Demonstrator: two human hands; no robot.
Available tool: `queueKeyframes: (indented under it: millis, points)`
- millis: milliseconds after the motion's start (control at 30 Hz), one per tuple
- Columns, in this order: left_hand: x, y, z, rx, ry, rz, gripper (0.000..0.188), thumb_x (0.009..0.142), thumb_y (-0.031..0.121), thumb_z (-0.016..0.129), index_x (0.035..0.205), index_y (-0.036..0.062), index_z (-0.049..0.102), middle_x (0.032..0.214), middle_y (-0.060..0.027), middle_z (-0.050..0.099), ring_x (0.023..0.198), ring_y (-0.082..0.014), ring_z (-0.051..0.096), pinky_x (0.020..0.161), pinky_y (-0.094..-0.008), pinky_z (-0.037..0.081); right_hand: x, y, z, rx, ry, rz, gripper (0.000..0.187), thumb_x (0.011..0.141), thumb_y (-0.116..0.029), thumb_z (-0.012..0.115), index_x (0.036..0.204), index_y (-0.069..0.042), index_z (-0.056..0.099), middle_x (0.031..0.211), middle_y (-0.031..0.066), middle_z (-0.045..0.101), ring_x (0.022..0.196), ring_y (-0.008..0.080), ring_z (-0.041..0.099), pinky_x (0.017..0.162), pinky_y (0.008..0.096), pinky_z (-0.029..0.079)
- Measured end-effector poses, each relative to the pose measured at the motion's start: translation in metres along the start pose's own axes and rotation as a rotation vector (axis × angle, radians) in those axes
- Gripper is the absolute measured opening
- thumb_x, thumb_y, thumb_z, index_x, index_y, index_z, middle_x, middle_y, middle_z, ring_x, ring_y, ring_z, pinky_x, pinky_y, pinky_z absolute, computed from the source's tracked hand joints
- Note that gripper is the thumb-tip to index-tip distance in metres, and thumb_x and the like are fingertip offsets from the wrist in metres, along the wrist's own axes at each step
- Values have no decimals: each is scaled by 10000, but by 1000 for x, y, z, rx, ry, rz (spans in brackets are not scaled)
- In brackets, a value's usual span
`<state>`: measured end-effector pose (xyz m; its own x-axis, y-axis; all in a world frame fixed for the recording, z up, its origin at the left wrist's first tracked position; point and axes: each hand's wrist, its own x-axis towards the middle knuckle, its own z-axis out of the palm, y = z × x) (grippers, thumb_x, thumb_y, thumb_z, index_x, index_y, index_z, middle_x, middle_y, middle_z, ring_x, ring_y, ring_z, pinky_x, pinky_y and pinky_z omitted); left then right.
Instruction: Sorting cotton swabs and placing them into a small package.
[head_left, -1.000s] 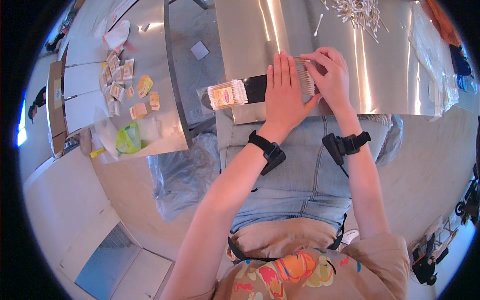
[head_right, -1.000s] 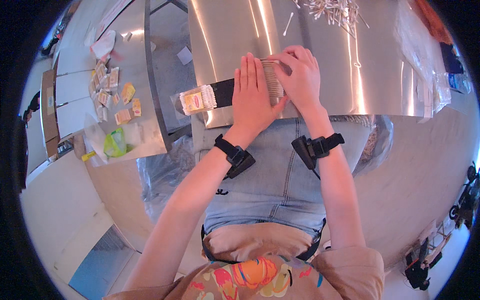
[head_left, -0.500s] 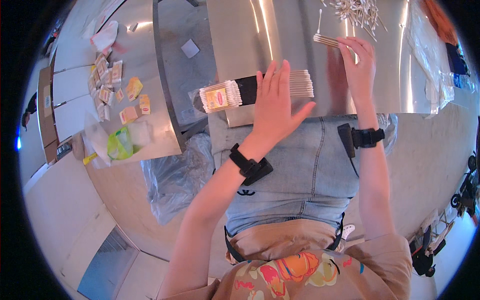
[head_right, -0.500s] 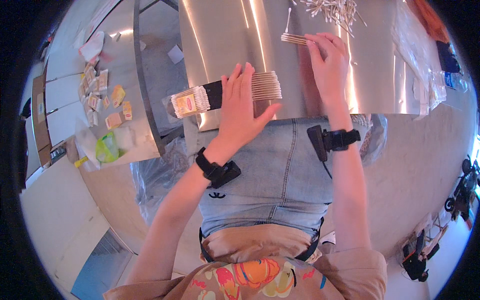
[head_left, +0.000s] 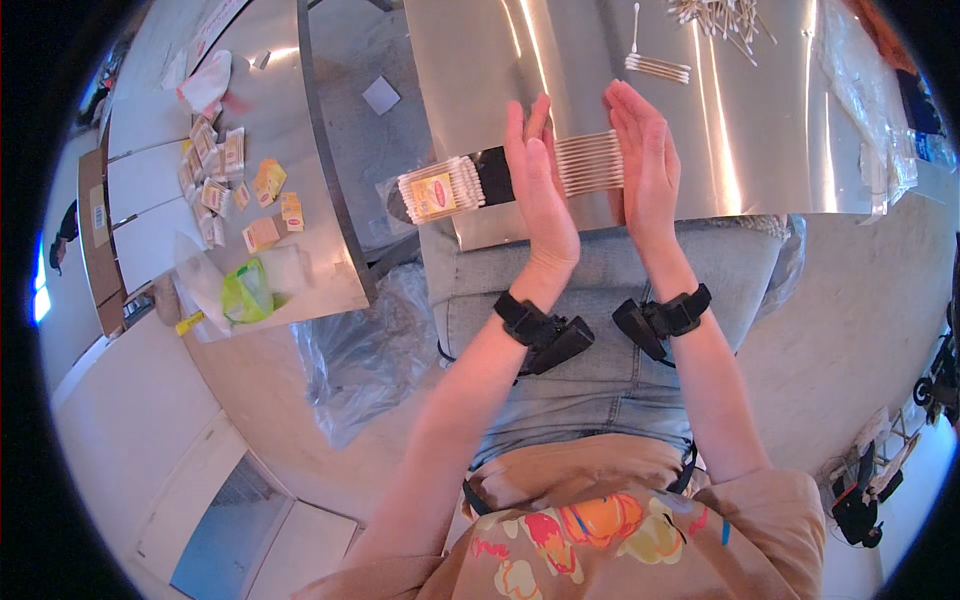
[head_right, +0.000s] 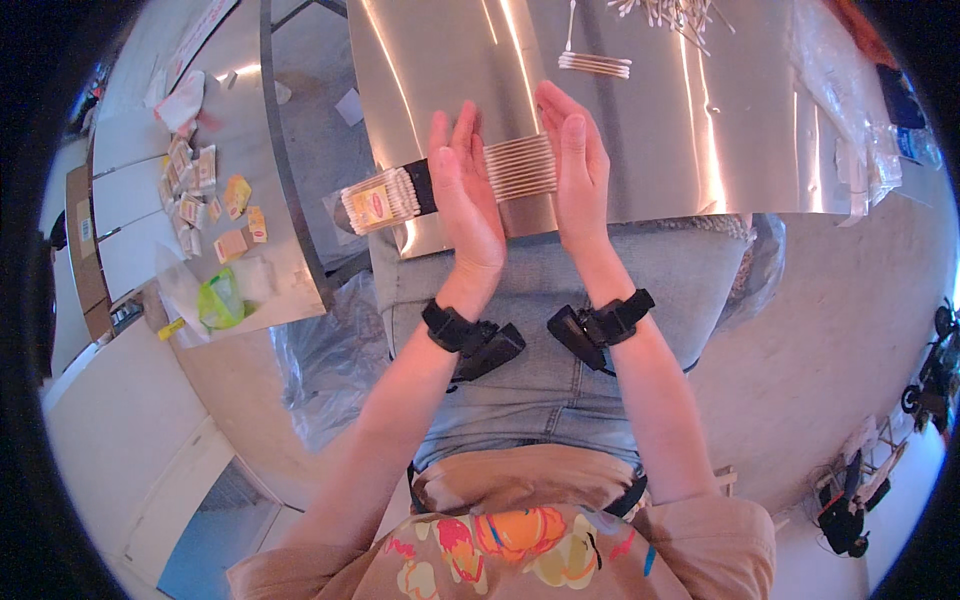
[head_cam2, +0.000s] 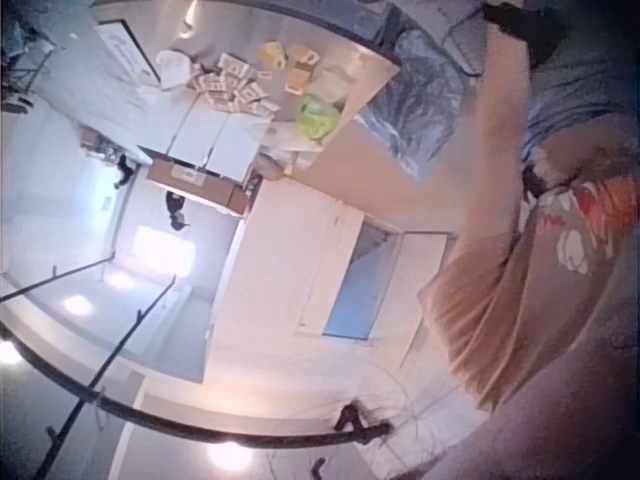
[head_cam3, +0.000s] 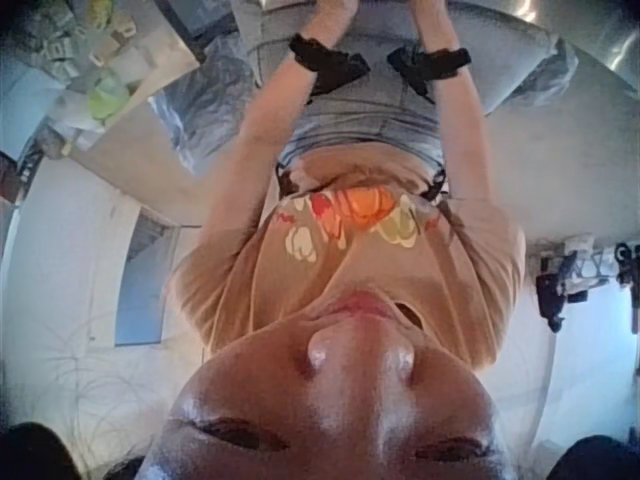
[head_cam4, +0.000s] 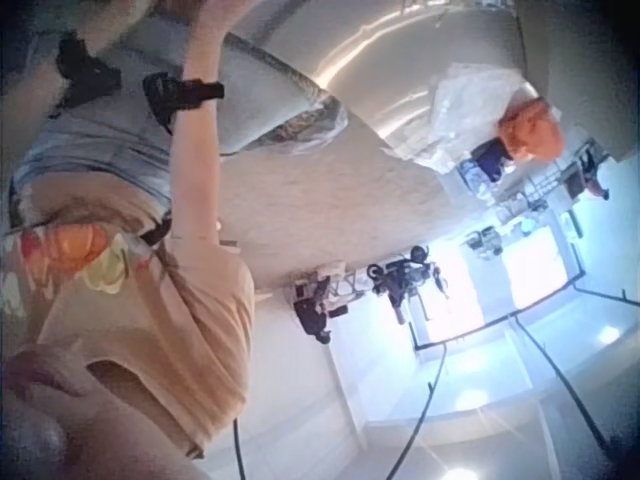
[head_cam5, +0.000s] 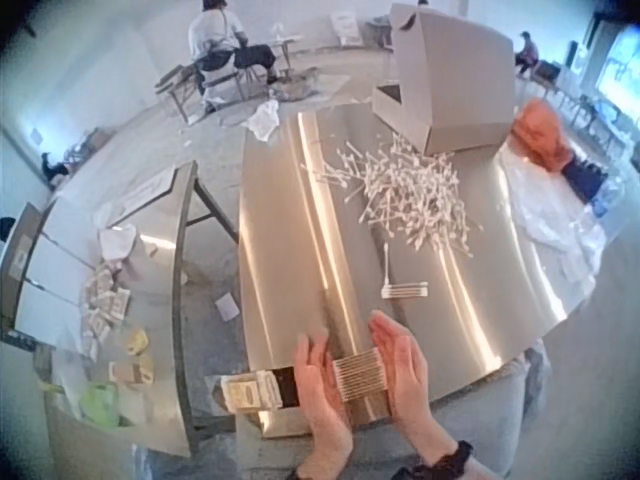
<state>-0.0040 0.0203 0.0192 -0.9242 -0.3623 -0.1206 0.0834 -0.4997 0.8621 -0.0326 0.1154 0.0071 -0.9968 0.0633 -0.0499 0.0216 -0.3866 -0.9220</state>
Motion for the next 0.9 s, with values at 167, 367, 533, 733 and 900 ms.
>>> queueKeyframes:
  millis: [167,367,533,733,900]
  points:
    - [-2,5,1,59,-2,-4,640,1068,368,367,1539,-20,176,1536,-250,356,1469,-296,289,1234,-404,147,3,-6,1,-69,-20,55,497,1090,-311,376,1430,48,429,1472,191,461,1386,277,437,1197,407,291]
    - [-9,11,-7,55,76,19,628,1063,353,380,1542,-3,187,1539,-242,357,1462,-290,304,1224,-405,167,24,-2,12,-1355,-136,-520,465,973,-105,499,1435,-57,466,1461,117,499,1430,261,390,1197,462,271]
    - [-19,7,-8,48,107,25,626,1059,351,392,1540,3,194,1551,-237,333,1461,-284,302,1221,-406,168,25,13,11,-1594,-264,-598,557,889,-59,502,1444,-50,452,1489,114,473,1460,276,336,1212,488,232]
    - [-15,-6,3,37,125,71,627,1060,363,389,1535,-1,202,1546,-248,327,1468,-285,282,1220,-412,165,23,16,16,-1496,-312,-538,574,885,-68,506,1452,-32,428,1524,118,424,1468,274,318,1225,445,238]
    - [0,2,3,-30,207,86,631,1062,384,373,1530,-6,208,1537,-253,334,1461,-300,290,1222,-422,178,23,24,26,-1477,-324,-538,566,894,-96,516,1448,-21,425,1526,125,418,1468,278,315,1227,425,246]
